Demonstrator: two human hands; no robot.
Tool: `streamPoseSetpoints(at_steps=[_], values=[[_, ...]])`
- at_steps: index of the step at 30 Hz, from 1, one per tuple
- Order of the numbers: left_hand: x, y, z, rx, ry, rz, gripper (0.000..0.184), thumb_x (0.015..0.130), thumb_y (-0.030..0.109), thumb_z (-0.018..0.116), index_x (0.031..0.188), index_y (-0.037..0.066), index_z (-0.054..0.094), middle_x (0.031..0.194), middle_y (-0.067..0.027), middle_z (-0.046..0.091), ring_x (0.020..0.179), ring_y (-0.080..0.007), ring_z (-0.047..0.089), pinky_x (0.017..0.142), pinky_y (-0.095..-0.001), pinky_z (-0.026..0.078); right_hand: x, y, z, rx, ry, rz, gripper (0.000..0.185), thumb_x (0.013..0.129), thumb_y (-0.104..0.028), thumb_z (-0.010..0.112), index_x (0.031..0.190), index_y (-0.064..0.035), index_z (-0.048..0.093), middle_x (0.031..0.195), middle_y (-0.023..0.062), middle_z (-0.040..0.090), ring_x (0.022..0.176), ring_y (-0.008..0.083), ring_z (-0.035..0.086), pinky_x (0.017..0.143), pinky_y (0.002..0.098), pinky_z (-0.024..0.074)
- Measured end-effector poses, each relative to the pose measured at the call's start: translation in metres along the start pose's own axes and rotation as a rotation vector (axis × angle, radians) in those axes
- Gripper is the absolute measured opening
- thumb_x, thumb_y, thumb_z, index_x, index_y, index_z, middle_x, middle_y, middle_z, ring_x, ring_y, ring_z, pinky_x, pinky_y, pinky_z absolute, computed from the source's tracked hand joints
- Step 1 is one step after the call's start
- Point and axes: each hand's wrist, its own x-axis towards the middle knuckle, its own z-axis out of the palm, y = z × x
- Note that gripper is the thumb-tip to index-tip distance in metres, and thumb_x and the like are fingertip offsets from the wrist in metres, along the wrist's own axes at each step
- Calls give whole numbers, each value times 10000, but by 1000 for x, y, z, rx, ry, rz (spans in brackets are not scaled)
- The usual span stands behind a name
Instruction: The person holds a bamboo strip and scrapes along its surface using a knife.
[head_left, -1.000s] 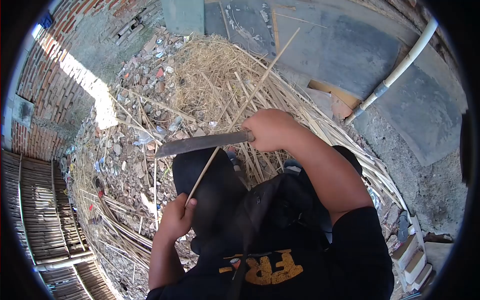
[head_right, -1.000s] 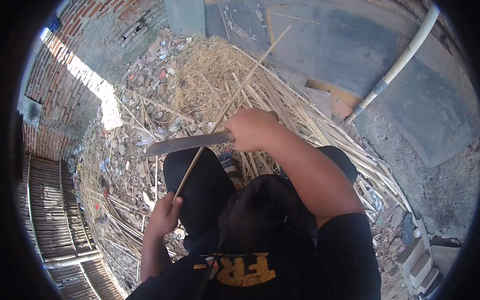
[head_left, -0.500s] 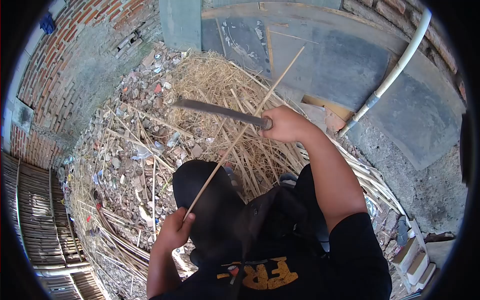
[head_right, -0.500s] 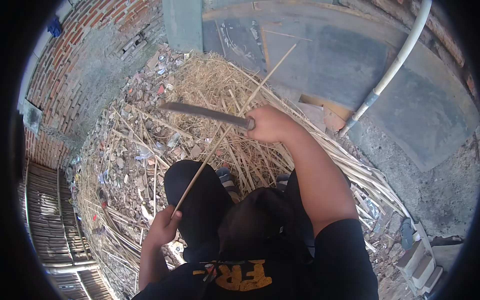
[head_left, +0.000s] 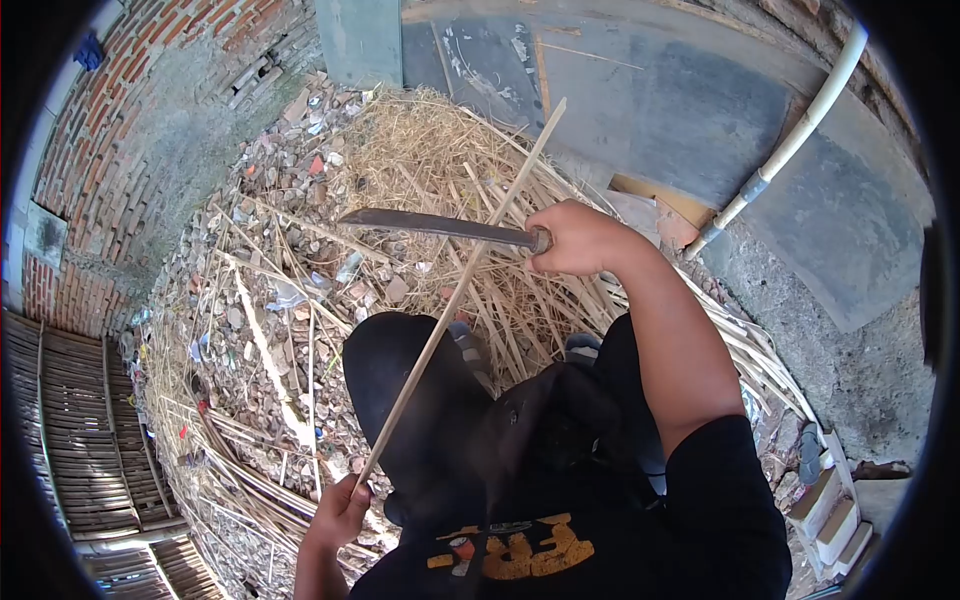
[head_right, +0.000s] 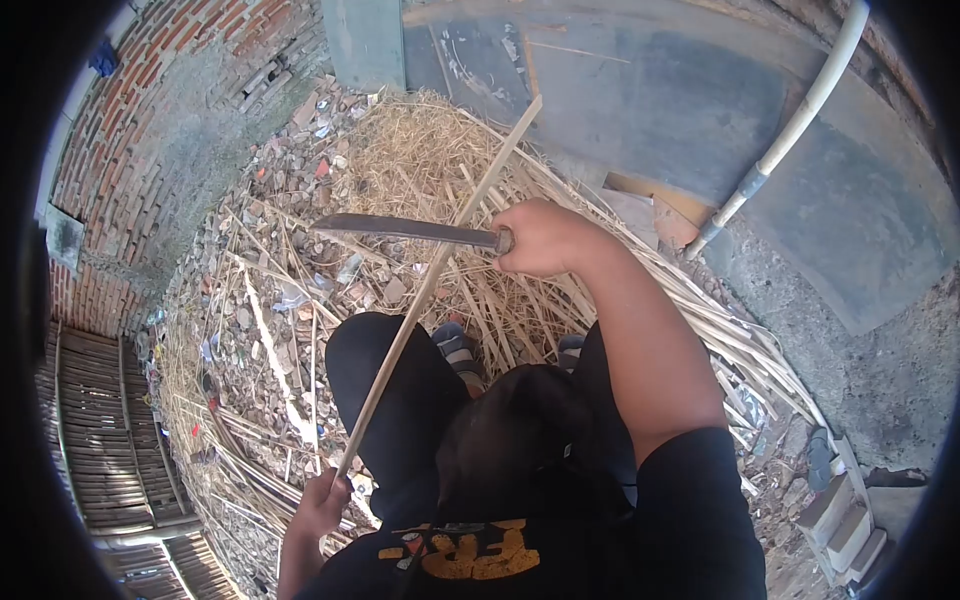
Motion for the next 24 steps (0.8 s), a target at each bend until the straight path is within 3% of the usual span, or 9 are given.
streamPoseSetpoints(at_steps=[3,6,9,15,17,20,21,24], values=[[5,7,2,158,86,55,404,1097,388,501,925,29,571,669,8,529,615,-87,485,560,-309,411,6,11,9,125,103,-86,425,845,-308,804,1142,-21,704,940,181,737,849,273,718,765,398,550],[8,11,3,251,117,109,391,1097,357,496,938,11,582,628,-41,542,571,-130,507,541,-345,415,8,15,10,601,13,-5,292,892,-266,792,1026,-29,685,896,146,738,713,152,658,647,335,520],[6,15,4,318,128,126,372,1095,336,496,956,7,597,616,-81,555,554,-182,533,541,-370,423,7,12,7,914,77,-125,176,938,-203,757,963,-59,659,998,144,742,639,81,566,585,279,481],[10,13,6,437,177,113,318,1067,302,571,1010,-6,628,674,-139,624,604,-260,644,583,-382,471,12,8,11,1376,125,-293,119,940,-139,750,984,-72,662,1236,178,696,622,87,523,583,263,478],[15,23,10,466,219,121,290,1039,274,643,1029,-15,654,710,-163,661,646,-285,683,611,-375,506,12,8,11,1409,121,-318,134,932,-135,758,1002,-58,674,1172,154,707,634,90,535,587,265,481],[26,19,9,36,69,28,317,1011,285,701,1037,-25,647,808,-114,720,717,-193,707,657,-334,536,11,8,12,1356,126,-305,174,922,-136,767,1047,-42,691,1065,109,702,641,94,550,583,267,475],[30,24,13,-197,9,27,349,1003,309,719,1068,-27,651,837,-51,716,738,-124,679,674,-308,538,10,8,12,1319,126,-289,191,919,-137,769,1064,-37,696,1027,93,697,642,96,554,581,267,471],[35,62,15,-21,-80,-160,349,1022,321,695,1093,-17,654,821,-43,690,739,-100,652,676,-288,520,8,4,13,1223,106,-293,235,915,-154,777,1097,-26,703,930,58,663,636,102,561,579,264,455]])
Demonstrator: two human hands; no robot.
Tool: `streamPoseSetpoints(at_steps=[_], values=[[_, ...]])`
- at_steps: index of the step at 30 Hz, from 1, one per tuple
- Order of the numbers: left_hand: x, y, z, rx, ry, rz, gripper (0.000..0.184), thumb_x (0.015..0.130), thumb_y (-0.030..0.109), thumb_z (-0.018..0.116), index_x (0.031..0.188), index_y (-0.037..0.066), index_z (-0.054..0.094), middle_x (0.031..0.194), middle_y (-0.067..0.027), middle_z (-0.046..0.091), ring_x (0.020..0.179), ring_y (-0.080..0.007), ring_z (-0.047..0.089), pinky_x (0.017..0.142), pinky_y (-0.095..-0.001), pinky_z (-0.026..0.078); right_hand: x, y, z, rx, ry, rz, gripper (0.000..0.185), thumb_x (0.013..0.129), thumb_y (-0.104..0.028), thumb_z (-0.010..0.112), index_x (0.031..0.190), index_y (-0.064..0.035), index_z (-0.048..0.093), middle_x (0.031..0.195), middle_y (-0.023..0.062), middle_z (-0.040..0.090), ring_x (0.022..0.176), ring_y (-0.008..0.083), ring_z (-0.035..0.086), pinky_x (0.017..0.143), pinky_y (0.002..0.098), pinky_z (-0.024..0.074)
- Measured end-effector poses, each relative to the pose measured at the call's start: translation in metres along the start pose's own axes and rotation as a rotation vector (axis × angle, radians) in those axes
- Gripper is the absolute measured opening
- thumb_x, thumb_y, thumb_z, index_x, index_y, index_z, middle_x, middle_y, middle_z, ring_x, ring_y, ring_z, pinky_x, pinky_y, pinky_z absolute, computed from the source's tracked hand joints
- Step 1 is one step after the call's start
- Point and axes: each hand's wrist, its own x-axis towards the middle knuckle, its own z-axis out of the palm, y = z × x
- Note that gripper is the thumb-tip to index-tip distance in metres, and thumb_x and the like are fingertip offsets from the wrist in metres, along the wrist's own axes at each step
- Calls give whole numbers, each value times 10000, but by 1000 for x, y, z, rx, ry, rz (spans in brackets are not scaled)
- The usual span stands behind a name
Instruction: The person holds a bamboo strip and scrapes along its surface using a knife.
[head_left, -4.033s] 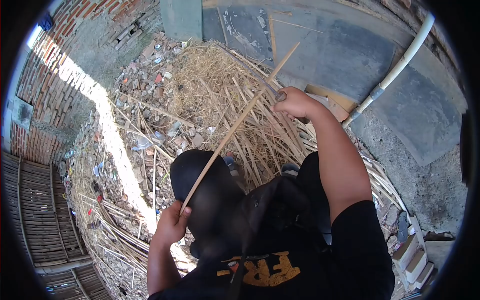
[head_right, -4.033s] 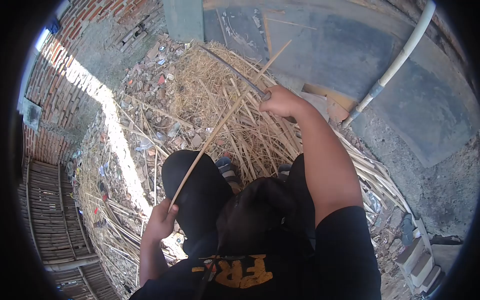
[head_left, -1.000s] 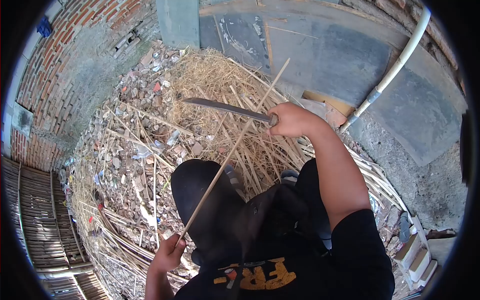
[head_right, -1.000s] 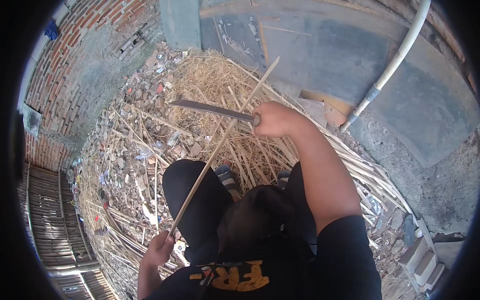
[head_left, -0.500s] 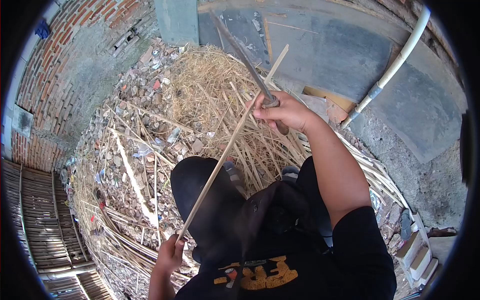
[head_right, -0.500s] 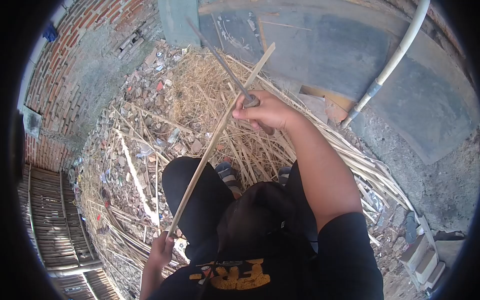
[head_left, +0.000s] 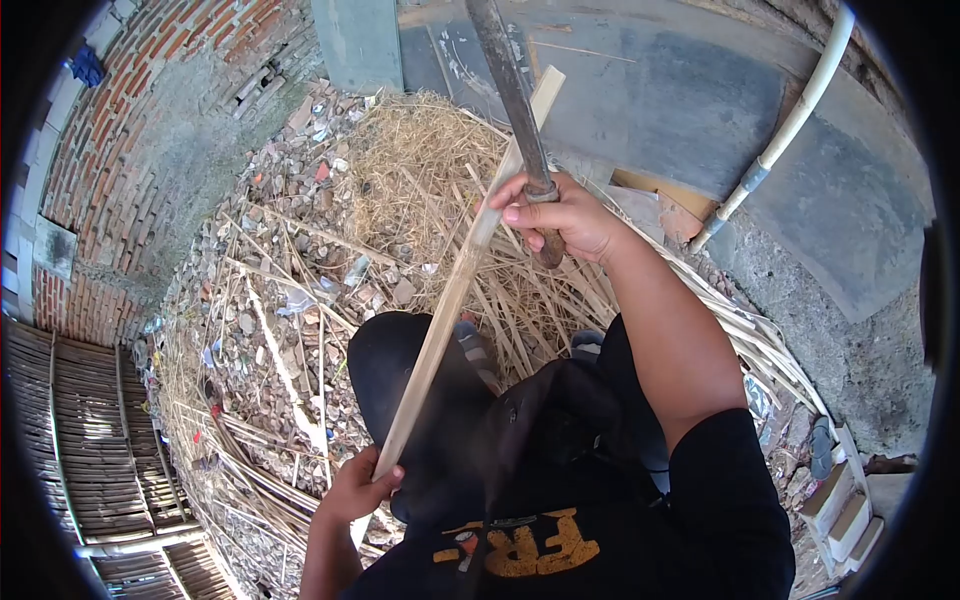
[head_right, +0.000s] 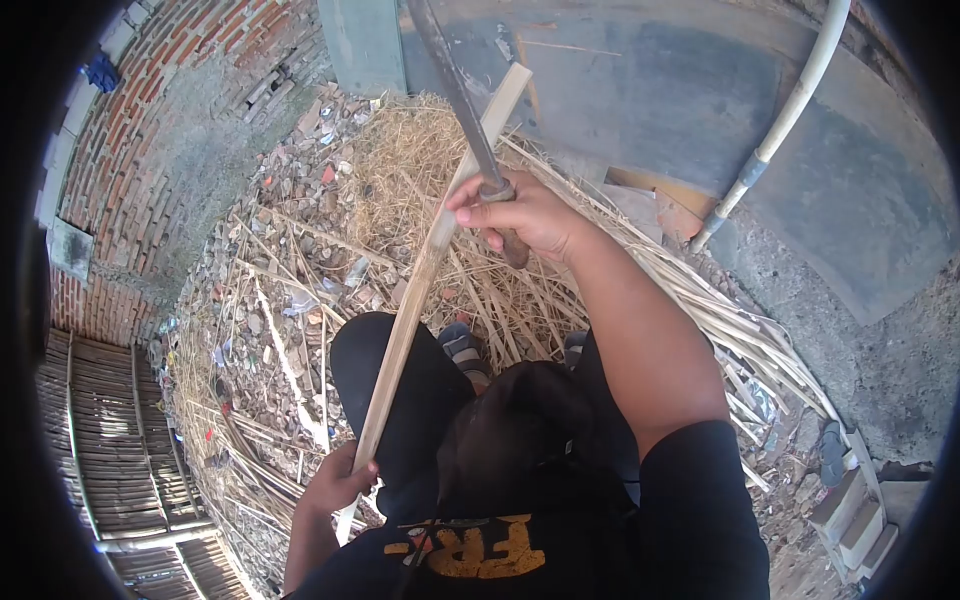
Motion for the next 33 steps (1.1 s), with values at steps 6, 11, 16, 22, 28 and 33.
streamPoseSetpoints(at_steps=[6,11,16,22,28,33], values=[[5,-25,6,-20,116,203,361,1087,340,571,950,13,636,692,-12,569,659,-89,501,585,-326,440,-7,-15,2,-391,-2,133,282,887,-248,811,1082,-62,726,838,55,674,686,135,617,631,315,480],[2,-30,22,200,323,277,448,1090,374,541,838,3,542,639,-129,552,607,-177,501,564,-389,425,-11,-19,10,-1068,7,17,337,863,-320,815,1039,-47,724,829,127,700,796,261,683,726,410,520],[5,-23,25,342,408,310,456,1074,385,556,817,8,543,633,-215,575,581,-399,596,562,-469,444,-9,-12,26,-1314,-106,171,374,829,-330,813,1045,-38,723,799,161,684,806,307,689,753,427,523],[10,-29,34,449,539,268,450,1066,391,553,815,18,538,684,-260,613,688,-503,626,595,-536,461,2,-17,19,-1108,-31,320,304,798,-215,731,1051,-47,745,947,174,727,952,338,716,843,440,548],[3,-28,34,521,538,291,405,1070,366,537,842,31,554,676,-244,620,691,-508,629,598,-562,467,4,0,10,-1080,-47,358,298,809,-234,768,1002,-11,730,799,169,710,787,313,708,732,441,536],[6,-24,28,491,526,264,428,1077,380,519,836,29,562,673,-254,616,695,-509,628,597,-561,465,5,9,-19,-1180,167,195,294,794,-209,751,1008,-9,732,823,170,715,827,330,708,758,446,539]])
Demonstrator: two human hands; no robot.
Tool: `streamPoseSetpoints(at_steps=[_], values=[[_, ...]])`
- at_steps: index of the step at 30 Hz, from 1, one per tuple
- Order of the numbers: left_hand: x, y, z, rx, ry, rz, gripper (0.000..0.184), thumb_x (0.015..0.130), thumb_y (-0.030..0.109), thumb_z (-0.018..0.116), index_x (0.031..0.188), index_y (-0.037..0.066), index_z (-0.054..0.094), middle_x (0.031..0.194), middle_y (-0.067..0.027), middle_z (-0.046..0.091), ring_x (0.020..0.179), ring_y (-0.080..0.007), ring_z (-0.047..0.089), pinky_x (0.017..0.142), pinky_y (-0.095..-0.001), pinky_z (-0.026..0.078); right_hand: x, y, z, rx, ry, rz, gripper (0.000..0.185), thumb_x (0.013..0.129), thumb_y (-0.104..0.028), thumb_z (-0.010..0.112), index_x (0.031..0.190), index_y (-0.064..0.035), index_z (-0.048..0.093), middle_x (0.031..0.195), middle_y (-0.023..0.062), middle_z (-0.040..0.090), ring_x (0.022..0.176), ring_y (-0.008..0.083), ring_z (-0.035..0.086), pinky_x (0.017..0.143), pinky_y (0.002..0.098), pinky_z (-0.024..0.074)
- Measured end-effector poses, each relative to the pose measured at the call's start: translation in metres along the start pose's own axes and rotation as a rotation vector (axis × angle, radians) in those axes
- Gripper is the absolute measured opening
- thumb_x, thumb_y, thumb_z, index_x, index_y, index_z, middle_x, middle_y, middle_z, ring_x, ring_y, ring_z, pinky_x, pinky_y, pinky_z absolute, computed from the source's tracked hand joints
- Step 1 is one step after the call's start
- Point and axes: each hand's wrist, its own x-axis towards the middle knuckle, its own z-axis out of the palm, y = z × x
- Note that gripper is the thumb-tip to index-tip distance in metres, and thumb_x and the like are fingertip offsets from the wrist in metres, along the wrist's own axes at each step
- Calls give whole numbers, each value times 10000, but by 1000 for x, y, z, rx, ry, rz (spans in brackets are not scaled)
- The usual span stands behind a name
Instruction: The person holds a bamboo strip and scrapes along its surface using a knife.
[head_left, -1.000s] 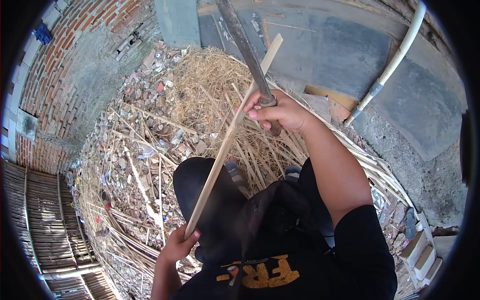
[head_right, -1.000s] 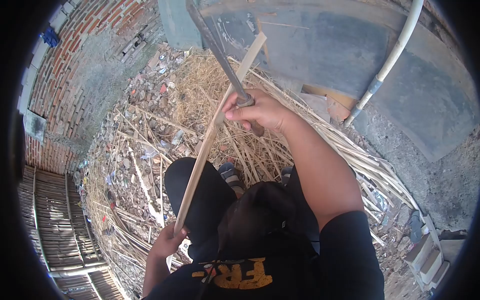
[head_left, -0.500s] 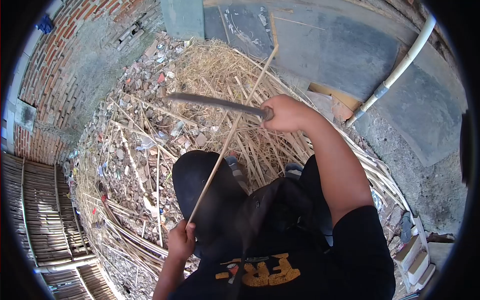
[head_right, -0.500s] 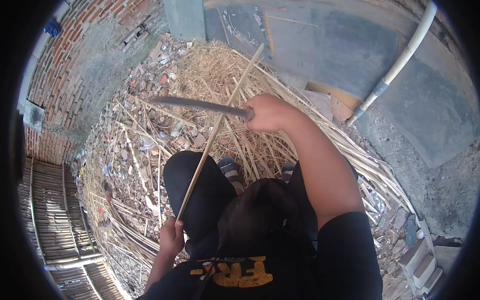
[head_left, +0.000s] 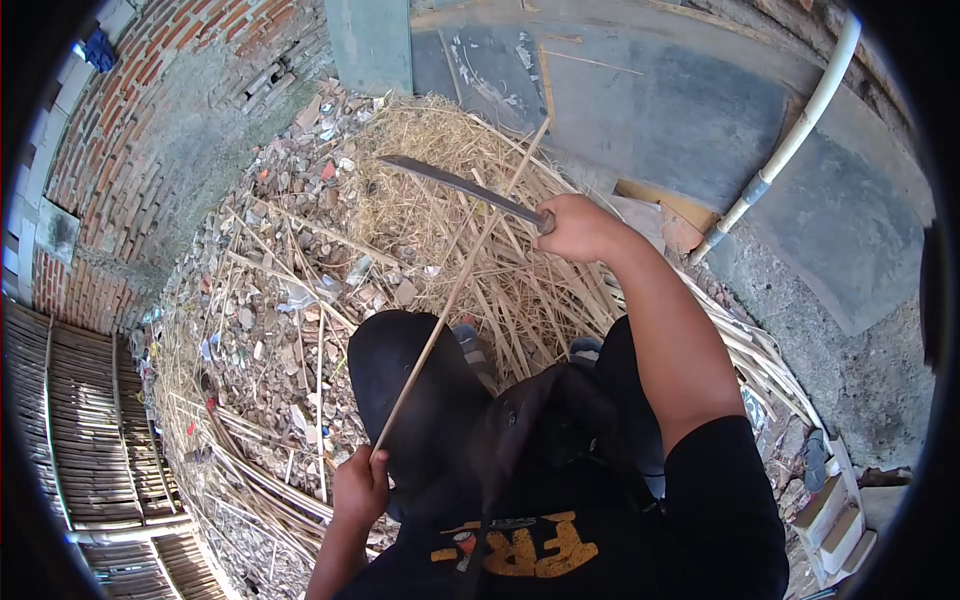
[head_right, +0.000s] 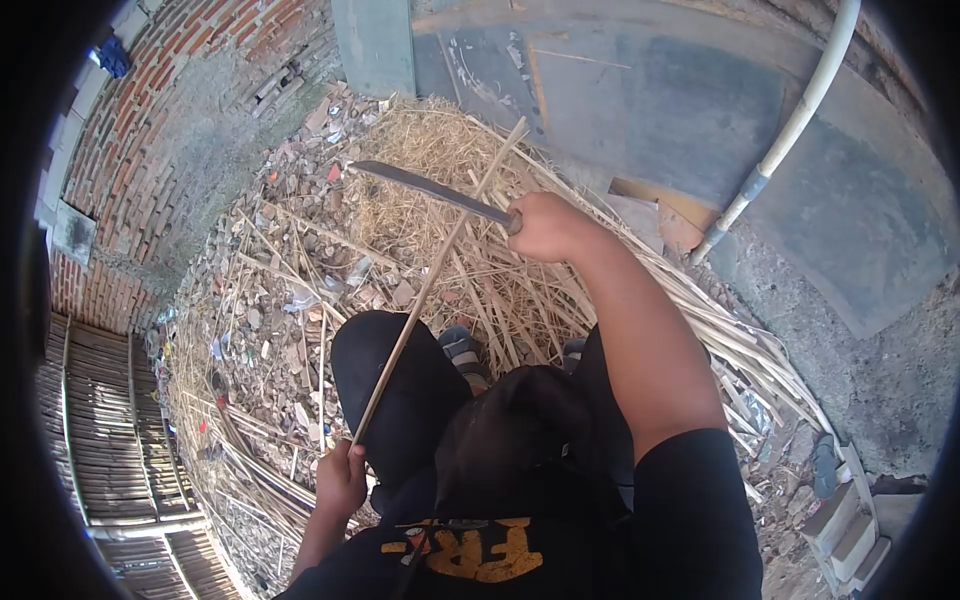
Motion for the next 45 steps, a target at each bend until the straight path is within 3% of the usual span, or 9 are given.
streamPoseSetpoints(at_steps=[7,12,16,19,23,28,34,40,45], values=[[0,2,3,23,-7,-12,411,1075,353,532,832,24,568,674,-256,620,670,-499,630,598,-563,462,5,-9,0,-7,-292,21,342,768,-231,755,1057,-47,752,920,192,737,902,352,720,809,451,549],[-3,19,-10,39,-2,-41,376,1067,334,546,862,21,587,695,-258,638,702,-508,644,616,-566,476,10,-7,16,-24,-184,17,430,789,-231,743,1168,-29,731,997,206,746,944,358,722,854,440,558],[1,11,-3,125,34,5,363,1064,333,549,872,27,581,699,-255,644,709,-507,648,615,-576,480,-17,-36,9,-190,-170,-57,279,779,-217,750,967,-13,733,858,175,732,884,335,718,799,461,549],[1,9,4,143,49,2,368,1063,348,550,866,37,569,696,-253,640,700,-503,647,606,-583,476,6,-5,-8,-12,-353,124,364,771,-197,722,1102,-50,761,1016,199,738,972,350,711,840,458,559],[-2,5,-1,80,32,26,362,1059,340,558,856,39,565,687,-256,632,692,-505,643,595,-579,471,-6,-11,5,-30,-72,-31,299,784,-217,745,1021,-35,744,908,200,717,889,369,695,796,460,531],[2,12,-4,136,48,36,344,1046,329,580,866,37,564,689,-260,634,690,-510,641,599,-586,474,-20,-29,-4,-220,-321,-9,427,763,-164,708,1179,-73,743,1048,176,746,990,351,716,883,445,563],[-2,6,-6,169,52,39,337,1054,331,567,878,43,551,686,-258,633,683,-515,633,602,-594,469,1,36,-18,53,209,154,378,760,-184,713,1113,-55,751,1034,161,748,971,351,711,869,434,563],[6,4,-12,102,-26,96,378,1069,343,543,842,41,533,651,-247,610,655,-511,616,567,-577,448,-20,-24,-9,-235,-233,-22,452,775,-244,747,1185,-53,729,1038,171,745,960,339,712,860,441,555],[8,0,-12,45,-45,84,408,1071,346,535,823,22,546,633,-244,597,641,-502,616,566,-553,448,1,6,-11,6,-210,61,436,791,-205,685,1195,-45,728,1055,192,742,1006,351,706,887,448,551]])
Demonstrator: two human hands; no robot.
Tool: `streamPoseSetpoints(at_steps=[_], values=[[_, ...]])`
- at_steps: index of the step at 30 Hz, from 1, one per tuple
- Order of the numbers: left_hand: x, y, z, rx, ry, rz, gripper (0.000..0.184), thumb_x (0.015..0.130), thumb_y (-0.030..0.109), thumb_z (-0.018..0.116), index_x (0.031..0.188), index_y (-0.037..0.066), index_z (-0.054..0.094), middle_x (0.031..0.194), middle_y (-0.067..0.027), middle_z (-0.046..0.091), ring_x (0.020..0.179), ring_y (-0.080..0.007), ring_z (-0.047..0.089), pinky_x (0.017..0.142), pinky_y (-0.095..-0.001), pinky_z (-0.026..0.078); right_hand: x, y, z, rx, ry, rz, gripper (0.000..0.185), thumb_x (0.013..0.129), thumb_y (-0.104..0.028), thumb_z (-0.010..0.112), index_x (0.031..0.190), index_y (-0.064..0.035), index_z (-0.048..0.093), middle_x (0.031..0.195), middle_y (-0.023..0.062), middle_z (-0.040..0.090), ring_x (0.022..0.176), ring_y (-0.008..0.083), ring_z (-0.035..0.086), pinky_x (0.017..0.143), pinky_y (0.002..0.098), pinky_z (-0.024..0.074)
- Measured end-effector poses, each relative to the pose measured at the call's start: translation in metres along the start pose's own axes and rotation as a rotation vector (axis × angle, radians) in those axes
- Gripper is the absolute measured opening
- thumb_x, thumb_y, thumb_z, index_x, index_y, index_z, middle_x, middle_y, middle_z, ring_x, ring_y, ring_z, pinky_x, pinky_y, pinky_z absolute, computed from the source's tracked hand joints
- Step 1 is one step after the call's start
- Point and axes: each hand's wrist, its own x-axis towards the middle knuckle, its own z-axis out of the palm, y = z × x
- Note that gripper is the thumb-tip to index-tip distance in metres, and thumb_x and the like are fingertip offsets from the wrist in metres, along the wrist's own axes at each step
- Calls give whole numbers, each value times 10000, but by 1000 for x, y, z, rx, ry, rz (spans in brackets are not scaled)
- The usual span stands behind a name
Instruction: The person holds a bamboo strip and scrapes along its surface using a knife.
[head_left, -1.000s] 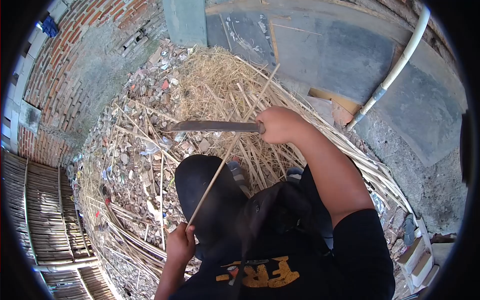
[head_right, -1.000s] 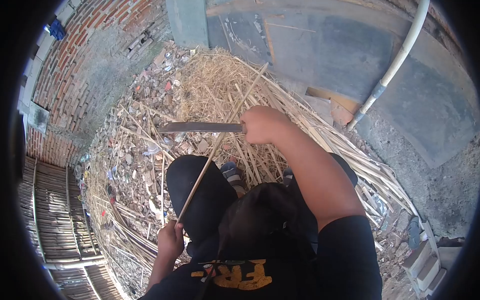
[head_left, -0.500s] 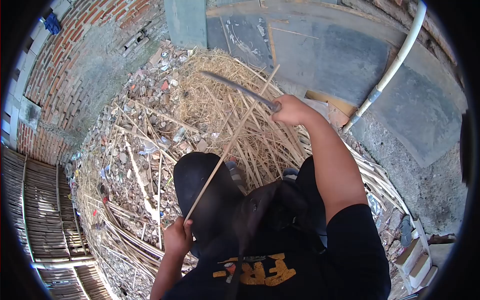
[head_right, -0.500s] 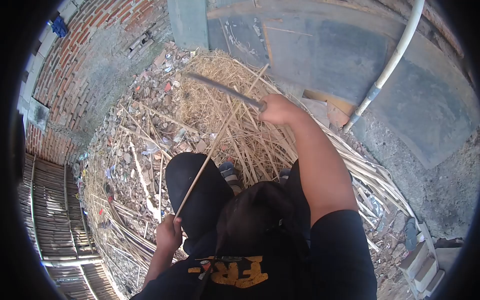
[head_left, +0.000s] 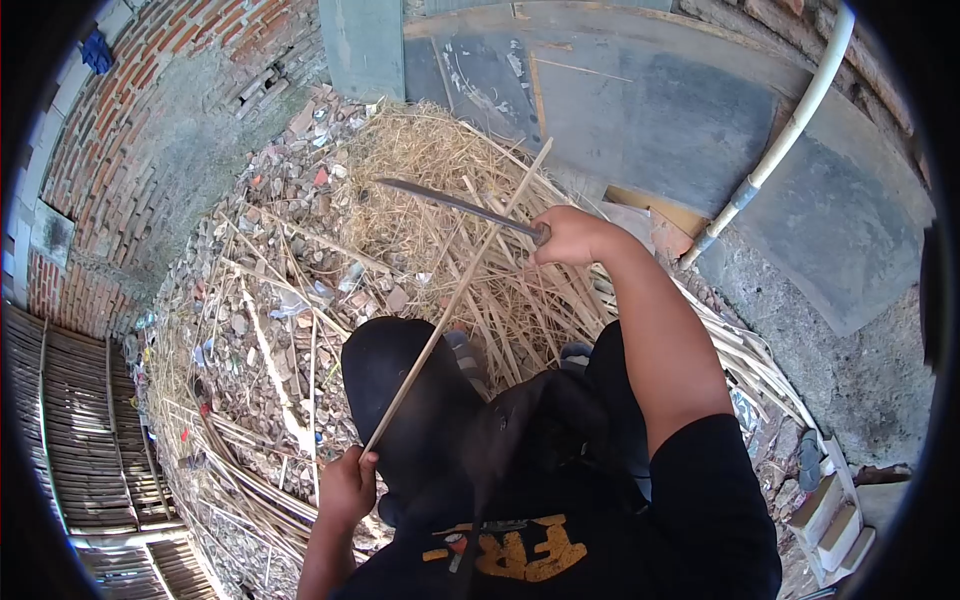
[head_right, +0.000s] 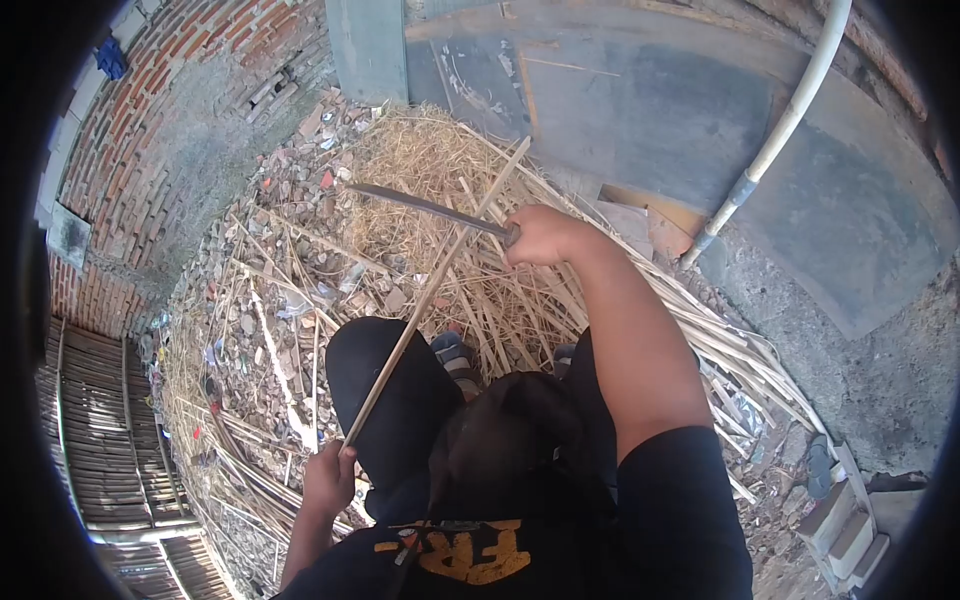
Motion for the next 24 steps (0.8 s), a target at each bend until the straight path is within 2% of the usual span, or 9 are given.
streamPoseSetpoints(at_steps=[3,6,7,10,14,19,22,23,24], values=[[1,-2,-10,-27,-72,-35,413,1069,356,522,850,10,568,641,-232,610,649,-476,644,583,-530,468,2,-10,11,-73,71,-25,442,789,-190,679,1201,-34,722,1078,209,733,1045,359,703,903,450,559],[-1,1,-8,-34,-12,-11,380,1051,318,579,810,25,564,622,-248,590,632,-503,611,558,-553,442,-22,-42,8,-269,-76,-24,445,791,-182,674,1204,-24,717,1077,216,732,1053,360,706,904,455,566],[-1,1,-6,-11,-5,-13,359,1045,314,586,826,31,567,643,-251,608,649,-504,621,574,-570,450,-24,-37,12,-320,-30,-75,453,785,-196,709,1200,-17,716,1021,201,737,996,330,721,875,448,566],[-6,-5,19,28,93,-36,334,1041,306,592,843,38,567,661,-248,623,661,-502,627,588,-582,458,-3,4,-13,43,-39,66,497,773,-205,736,1233,-18,709,987,190,735,934,303,722,852,427,560],[-5,3,8,40,46,-50,323,1039,300,594,847,43,562,667,-244,630,680,-499,639,595,-581,466,-10,-4,-11,37,54,68,591,764,-213,734,1327,-41,677,1001,180,743,903,309,714,832,416,559],[-1,1,3,-23,3,-38,353,1047,308,584,834,30,547,658,-249,611,671,-508,622,584,-561,460,-30,-33,-1,-351,80,-55,269,773,-238,763,924,-22,708,901,161,725,915,320,720,817,458,555],[1,-7,11,-47,-1,-49,363,1054,315,574,838,24,548,656,-252,605,665,-510,616,579,-554,455,-4,19,-16,121,91,-44,314,796,-259,798,939,1,695,840,189,706,879,332,717,789,446,536],[0,-8,10,-62,4,-41,366,1056,317,570,839,23,548,654,-251,604,661,-509,614,578,-554,453,0,27,-4,63,301,-78,309,823,-247,801,988,-4,707,858,182,707,874,331,702,800,443,531],[4,-6,9,-78,12,-29,369,1059,319,566,841,21,549,652,-250,602,658,-508,613,576,-553,450,-1,21,-7,33,276,-57,355,824,-251,796,1088,-31,706,920,193,718,911,338,707,832,436,539]])
